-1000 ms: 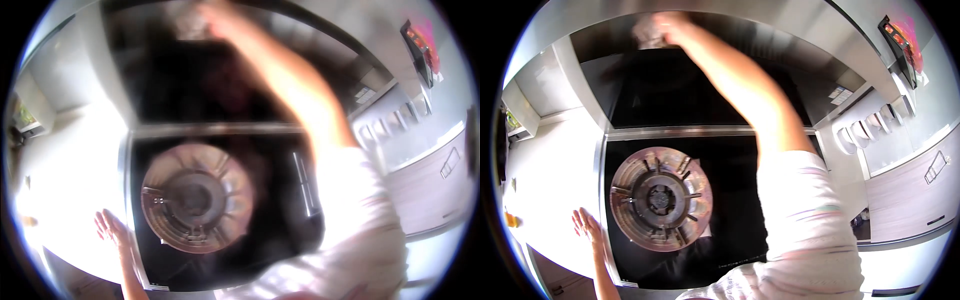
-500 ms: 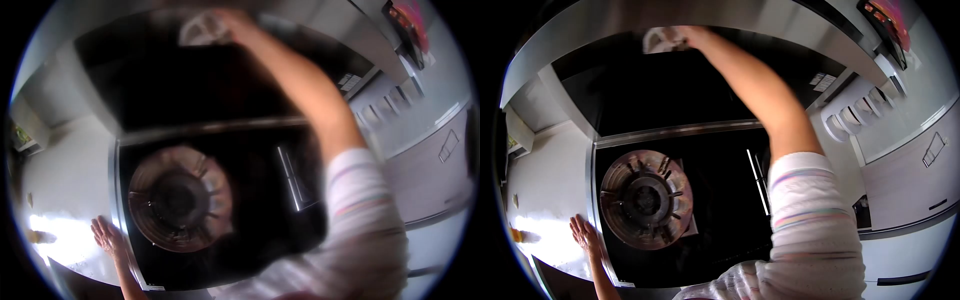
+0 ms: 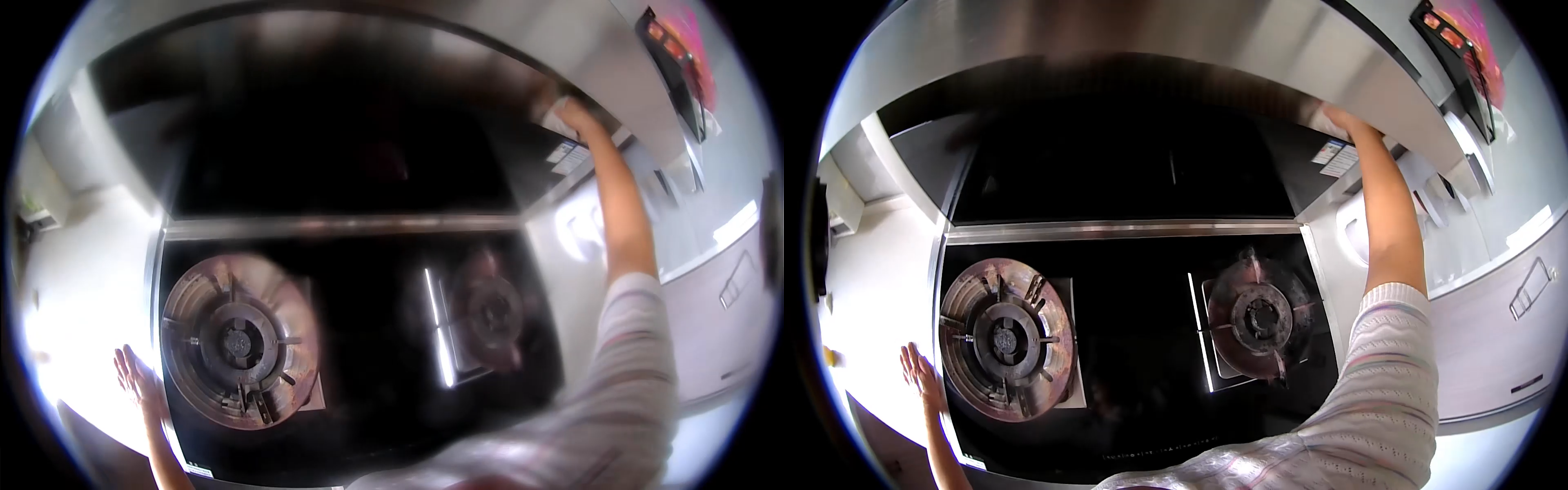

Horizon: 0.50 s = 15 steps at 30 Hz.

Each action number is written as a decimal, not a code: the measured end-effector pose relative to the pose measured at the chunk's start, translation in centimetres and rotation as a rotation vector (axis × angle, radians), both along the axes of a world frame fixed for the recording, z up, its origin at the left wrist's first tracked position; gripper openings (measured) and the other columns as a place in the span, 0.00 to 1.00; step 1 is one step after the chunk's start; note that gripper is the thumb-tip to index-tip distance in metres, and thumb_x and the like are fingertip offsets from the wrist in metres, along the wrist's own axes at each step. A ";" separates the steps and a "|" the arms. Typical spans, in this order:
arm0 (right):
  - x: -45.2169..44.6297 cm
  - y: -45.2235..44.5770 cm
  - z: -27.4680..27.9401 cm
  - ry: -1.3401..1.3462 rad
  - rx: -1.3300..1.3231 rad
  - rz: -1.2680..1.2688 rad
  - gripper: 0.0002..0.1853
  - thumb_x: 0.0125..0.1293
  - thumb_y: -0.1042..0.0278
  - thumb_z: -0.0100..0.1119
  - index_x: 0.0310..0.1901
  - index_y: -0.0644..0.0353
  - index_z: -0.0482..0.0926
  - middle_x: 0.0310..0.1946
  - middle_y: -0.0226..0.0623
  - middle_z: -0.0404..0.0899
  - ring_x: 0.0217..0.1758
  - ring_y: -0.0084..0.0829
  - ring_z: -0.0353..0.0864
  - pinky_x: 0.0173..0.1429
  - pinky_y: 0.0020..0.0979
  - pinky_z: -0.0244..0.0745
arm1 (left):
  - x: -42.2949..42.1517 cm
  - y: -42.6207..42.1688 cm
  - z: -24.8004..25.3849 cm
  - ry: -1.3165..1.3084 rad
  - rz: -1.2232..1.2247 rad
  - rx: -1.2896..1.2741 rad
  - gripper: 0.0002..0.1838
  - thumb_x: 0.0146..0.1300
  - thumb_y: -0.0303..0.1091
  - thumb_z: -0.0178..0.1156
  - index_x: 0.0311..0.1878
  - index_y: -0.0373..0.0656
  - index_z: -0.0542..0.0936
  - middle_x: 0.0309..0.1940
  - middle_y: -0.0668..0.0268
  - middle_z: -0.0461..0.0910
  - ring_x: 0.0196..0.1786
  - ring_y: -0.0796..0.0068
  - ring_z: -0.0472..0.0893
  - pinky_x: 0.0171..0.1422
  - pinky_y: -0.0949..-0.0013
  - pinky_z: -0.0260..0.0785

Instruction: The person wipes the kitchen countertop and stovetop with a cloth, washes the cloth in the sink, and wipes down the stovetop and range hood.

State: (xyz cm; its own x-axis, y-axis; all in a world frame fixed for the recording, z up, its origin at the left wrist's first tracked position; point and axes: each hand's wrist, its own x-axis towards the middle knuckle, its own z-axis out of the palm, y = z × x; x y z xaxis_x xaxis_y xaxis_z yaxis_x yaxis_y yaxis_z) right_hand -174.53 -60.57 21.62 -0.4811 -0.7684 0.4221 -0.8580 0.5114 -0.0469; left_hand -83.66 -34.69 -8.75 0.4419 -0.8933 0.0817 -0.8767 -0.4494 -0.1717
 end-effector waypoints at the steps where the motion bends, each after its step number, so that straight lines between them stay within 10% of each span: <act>1: 0.9 -0.4 -0.5 0.070 0.239 0.032 0.15 0.57 0.64 0.50 0.43 0.62 0.76 0.39 0.38 0.77 0.38 0.37 0.75 0.42 0.34 0.69 | 0.1 -0.1 0.0 0.009 0.008 -0.004 0.26 0.66 0.44 0.33 0.65 0.46 0.59 0.66 0.58 0.53 0.69 0.57 0.51 0.69 0.54 0.42; 3: 7.1 0.3 -0.3 0.093 0.657 0.183 0.14 0.55 0.66 0.46 0.39 0.63 0.77 0.39 0.38 0.77 0.41 0.36 0.74 0.43 0.34 0.67 | 0.3 0.0 0.0 -0.003 0.021 0.011 0.27 0.66 0.46 0.31 0.65 0.47 0.58 0.67 0.60 0.51 0.70 0.59 0.48 0.70 0.54 0.39; 7: 11.9 -2.8 -2.6 -0.598 0.377 0.055 0.15 0.55 0.59 0.49 0.36 0.60 0.78 0.38 0.39 0.77 0.43 0.32 0.73 0.47 0.31 0.65 | -0.7 -0.1 0.8 0.029 0.053 0.040 0.27 0.66 0.47 0.30 0.66 0.48 0.56 0.68 0.60 0.49 0.70 0.59 0.46 0.71 0.53 0.34; 15: 36.3 -1.8 -1.4 -0.971 0.281 0.488 0.15 0.58 0.58 0.49 0.40 0.60 0.77 0.37 0.35 0.76 0.42 0.29 0.72 0.48 0.32 0.64 | -2.0 0.1 2.5 0.108 0.067 0.039 0.27 0.65 0.42 0.37 0.67 0.47 0.52 0.69 0.60 0.45 0.71 0.61 0.42 0.72 0.57 0.29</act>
